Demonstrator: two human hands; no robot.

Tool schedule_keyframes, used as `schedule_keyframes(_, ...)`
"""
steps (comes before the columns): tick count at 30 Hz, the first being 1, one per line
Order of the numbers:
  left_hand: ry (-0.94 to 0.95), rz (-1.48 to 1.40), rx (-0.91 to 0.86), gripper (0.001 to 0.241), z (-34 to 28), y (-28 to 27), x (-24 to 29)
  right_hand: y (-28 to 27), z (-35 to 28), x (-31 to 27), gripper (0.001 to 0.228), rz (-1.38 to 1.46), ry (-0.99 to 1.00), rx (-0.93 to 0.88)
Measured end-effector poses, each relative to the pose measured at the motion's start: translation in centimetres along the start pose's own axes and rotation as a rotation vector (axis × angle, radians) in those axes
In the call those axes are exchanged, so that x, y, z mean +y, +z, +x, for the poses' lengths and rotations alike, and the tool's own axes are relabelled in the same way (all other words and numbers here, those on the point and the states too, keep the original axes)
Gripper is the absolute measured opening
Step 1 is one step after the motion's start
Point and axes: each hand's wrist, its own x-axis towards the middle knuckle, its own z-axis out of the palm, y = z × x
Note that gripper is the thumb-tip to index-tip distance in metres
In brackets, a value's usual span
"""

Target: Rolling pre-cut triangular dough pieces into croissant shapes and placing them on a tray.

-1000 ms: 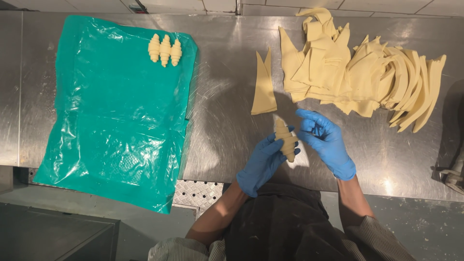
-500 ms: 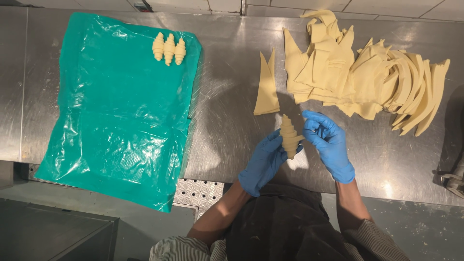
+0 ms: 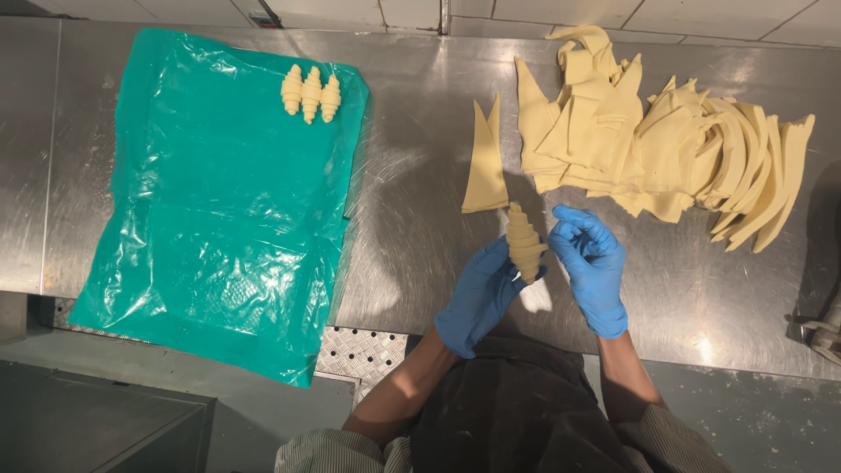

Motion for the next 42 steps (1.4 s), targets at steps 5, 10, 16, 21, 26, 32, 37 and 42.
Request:
schedule_keyframes(5, 0.010, -0.069, -0.083, 0.046, 0.1, -0.7, -0.7, 0.2, -0.2, 0.3, 0.038, 0.020, -0.024, 0.057)
schedule_keyframes(10, -0.013, -0.068, -0.042, 0.045, -0.1, -0.3, -0.2, 0.2, -0.1, -0.8, 0.042, 0.090, -0.055, 0.048)
schedule_keyframes(16, -0.034, -0.101, -0.059, 0.044, 0.1, -1.0, -0.5, -0.1, -0.5, 0.2, 0.032, -0.195, -0.165, -0.051)
schedule_keyframes(21, -0.066, -0.148, -0.042, 0.044, -0.2, -0.1, -0.1, 1.1, -0.5, -1.9, 0.033, -0.574, -0.461, 0.038)
schedule_keyframes(26, -0.039, -0.220, -0.095, 0.043, 0.6, -2.6, -1.0, 1.7, -0.7, -1.6, 0.051, -1.006, -0.691, 0.039)
schedule_keyframes(32, 0.020, -0.242, -0.030, 0.043, 1.2, -6.8, 3.9, 3.4, -0.1, -0.8, 0.072, -1.229, -0.632, -0.073)
schedule_keyframes(37, 0.570, 0.484, 0.290, 0.026, 2.3, -13.6, 21.5, 1.8, -0.4, 3.7, 0.056, -1.069, -0.352, 0.101)
schedule_keyframes(42, 0.794, 0.769, 0.621, 0.025, 10.0, -27.3, 39.8, 2.8, -1.1, 5.6, 0.056, -0.964, -0.149, 0.093)
